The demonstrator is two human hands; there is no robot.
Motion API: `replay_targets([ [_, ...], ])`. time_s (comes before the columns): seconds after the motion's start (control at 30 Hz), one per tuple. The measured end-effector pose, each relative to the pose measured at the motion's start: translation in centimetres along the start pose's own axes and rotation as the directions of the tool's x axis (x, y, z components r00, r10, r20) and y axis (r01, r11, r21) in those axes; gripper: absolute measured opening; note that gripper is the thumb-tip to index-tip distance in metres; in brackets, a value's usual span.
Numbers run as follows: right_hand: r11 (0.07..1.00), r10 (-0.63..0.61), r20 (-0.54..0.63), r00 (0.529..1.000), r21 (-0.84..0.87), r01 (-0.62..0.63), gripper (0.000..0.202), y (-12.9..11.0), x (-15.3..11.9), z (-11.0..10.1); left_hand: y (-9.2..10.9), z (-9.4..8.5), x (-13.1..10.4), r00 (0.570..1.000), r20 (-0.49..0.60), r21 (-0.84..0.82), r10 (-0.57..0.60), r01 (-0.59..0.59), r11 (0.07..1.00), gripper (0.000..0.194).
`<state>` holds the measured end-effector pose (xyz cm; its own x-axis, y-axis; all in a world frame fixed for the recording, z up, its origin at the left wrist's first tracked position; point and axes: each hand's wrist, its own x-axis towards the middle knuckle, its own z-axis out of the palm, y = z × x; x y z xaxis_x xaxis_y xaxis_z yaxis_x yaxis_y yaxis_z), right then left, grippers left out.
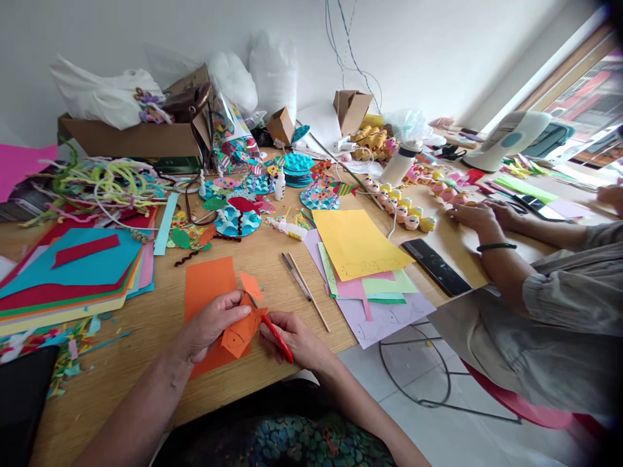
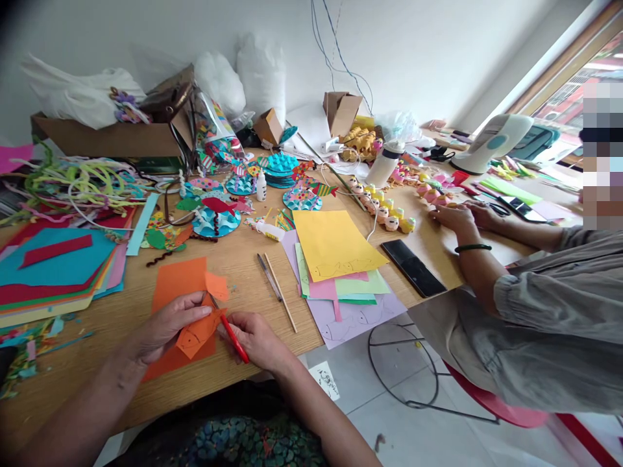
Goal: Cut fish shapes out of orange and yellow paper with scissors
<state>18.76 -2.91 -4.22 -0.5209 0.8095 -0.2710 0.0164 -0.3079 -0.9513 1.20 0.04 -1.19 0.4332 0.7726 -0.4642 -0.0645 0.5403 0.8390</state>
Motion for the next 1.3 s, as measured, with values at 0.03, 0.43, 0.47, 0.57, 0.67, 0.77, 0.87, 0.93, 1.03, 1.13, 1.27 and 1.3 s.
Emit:
replay_targets([
  [0.03,1.000,0.001,-0.006,1.000,0.005,-0.001,0.044,0.0,0.0,0.0,0.0,0.0,0.1,1.000,0.002,-0.004,-0.003,0.003,1.000,0.025],
  [0.43,0.997,-0.042,-0.041,0.998,0.061,0.045,0.047,-0.1,0.1,-0.2,-0.6,-0.2,0.5,0.998,0.011,0.057,0.068,-0.068,0.996,0.019],
  [0.47,0.996,-0.039,-0.078,0.996,0.083,0.045,0.047,0.0,0.0,-0.3,-0.6,0.0,0.6,0.996,0.003,0.080,0.088,-0.088,0.993,0.019],
  [0.57,0.991,-0.055,-0.178,0.982,0.113,0.076,0.045,0.2,0.0,-0.4,-1.0,0.5,1.1,0.990,-0.041,0.146,0.135,-0.127,0.981,0.020],
  [0.67,0.991,-0.101,-0.268,0.958,0.062,0.122,0.038,0.3,0.1,-0.6,-1.7,1.1,1.8,0.984,-0.049,0.224,0.171,-0.156,0.962,0.018],
  [0.77,0.994,-0.110,-0.343,0.933,-0.024,0.109,0.027,0.2,0.1,-0.8,-2.3,1.1,2.2,0.976,-0.035,0.322,0.217,-0.194,0.926,0.016],
  [0.87,0.972,-0.157,-0.401,0.903,-0.224,0.070,0.012,-0.1,0.1,-1.3,-2.3,0.0,1.8,0.928,-0.146,0.429,0.342,-0.252,0.868,0.022],
  [0.93,0.883,-0.204,-0.455,0.867,-0.469,-0.038,0.009,-0.4,-0.1,-1.9,-2.0,-1.3,1.0,0.860,-0.284,0.455,0.423,-0.268,0.849,0.029],
  [1.03,0.729,-0.221,-0.503,0.835,-0.654,-0.201,0.005,-0.9,-0.7,-2.6,-1.8,-3.4,-1.3,0.741,-0.494,0.372,0.455,-0.293,0.881,0.041],
  [1.13,0.710,-0.291,-0.571,0.768,-0.667,-0.227,0.008,-1.6,-1.4,-2.8,-2.1,-4.9,-4.0,0.686,-0.625,0.197,0.371,-0.322,0.926,0.050],
  [1.27,0.891,-0.179,-0.474,0.862,-0.449,-0.061,0.016,-2.7,-1.5,-1.2,-3.0,-5.6,-6.5,0.671,-0.704,-0.042,0.231,-0.365,0.930,0.059],
  [1.3,0.946,-0.124,-0.384,0.915,-0.323,-0.007,0.019,-2.9,-1.3,-0.6,-3.2,-5.6,-6.8,0.681,-0.702,-0.086,0.208,-0.372,0.924,0.059],
])
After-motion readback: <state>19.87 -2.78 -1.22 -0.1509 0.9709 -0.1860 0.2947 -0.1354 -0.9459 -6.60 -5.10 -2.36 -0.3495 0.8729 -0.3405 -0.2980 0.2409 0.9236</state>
